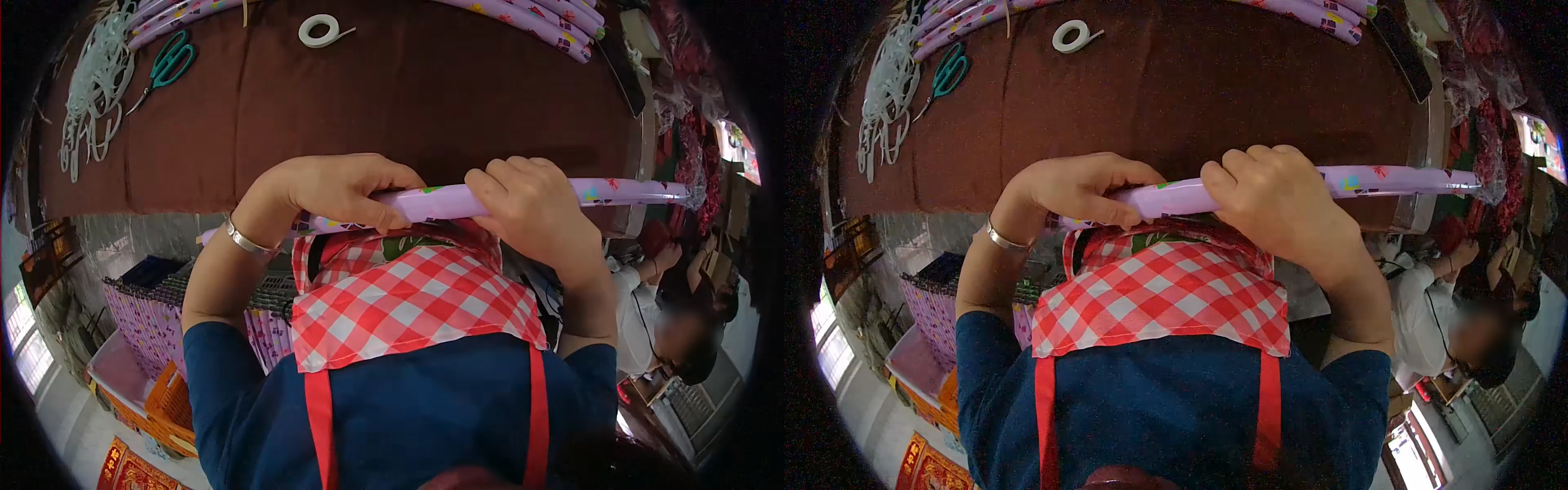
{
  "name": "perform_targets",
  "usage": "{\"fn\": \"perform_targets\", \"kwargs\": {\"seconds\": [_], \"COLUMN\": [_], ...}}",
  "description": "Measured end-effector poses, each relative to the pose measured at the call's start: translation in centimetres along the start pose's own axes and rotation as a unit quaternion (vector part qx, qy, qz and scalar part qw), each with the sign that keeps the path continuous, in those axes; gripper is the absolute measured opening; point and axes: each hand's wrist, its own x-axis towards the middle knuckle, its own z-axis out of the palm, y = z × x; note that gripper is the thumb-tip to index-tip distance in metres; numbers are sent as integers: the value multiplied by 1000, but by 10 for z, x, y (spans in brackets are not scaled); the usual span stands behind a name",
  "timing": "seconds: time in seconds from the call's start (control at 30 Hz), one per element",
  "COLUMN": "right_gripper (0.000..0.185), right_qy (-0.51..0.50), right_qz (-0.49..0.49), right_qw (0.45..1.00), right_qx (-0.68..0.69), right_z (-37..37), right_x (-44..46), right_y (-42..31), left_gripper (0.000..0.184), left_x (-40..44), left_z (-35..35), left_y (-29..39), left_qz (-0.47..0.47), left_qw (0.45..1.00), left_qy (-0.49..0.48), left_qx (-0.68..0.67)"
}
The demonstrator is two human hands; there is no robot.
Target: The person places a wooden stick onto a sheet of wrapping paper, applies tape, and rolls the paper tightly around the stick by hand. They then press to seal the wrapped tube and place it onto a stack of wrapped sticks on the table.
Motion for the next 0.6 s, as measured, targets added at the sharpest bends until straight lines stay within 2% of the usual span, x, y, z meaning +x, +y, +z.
{"fn": "perform_targets", "kwargs": {"seconds": [0.27,0.33,0.4,0.43,0.5,0.6], "right_gripper": [25,34,38,42,42,44], "right_qy": [-38,9,-10,-28,-23,-37], "right_qz": [11,-4,-40,-76,-77,-70], "right_qw": [999,1000,999,997,997,997], "right_qx": [17,-1,-9,-18,-19,-3], "right_z": [-1,0,-4,-5,-1,-3], "right_x": [-2,0,2,2,-1,-4], "right_y": [-4,-11,-17,-19,-21,-22], "left_gripper": [52,53,52,52,55,57], "left_x": [0,2,5,6,6,6], "left_z": [-5,-5,-5,-4,-3,-4], "left_y": [-2,-2,-3,-4,-6,-8], "left_qz": [8,-3,-21,-20,-14,-23], "left_qw": [999,1000,996,996,999,998], "left_qy": [-16,-15,-27,-25,-40,-47], "left_qx": [27,11,79,78,20,24]}}
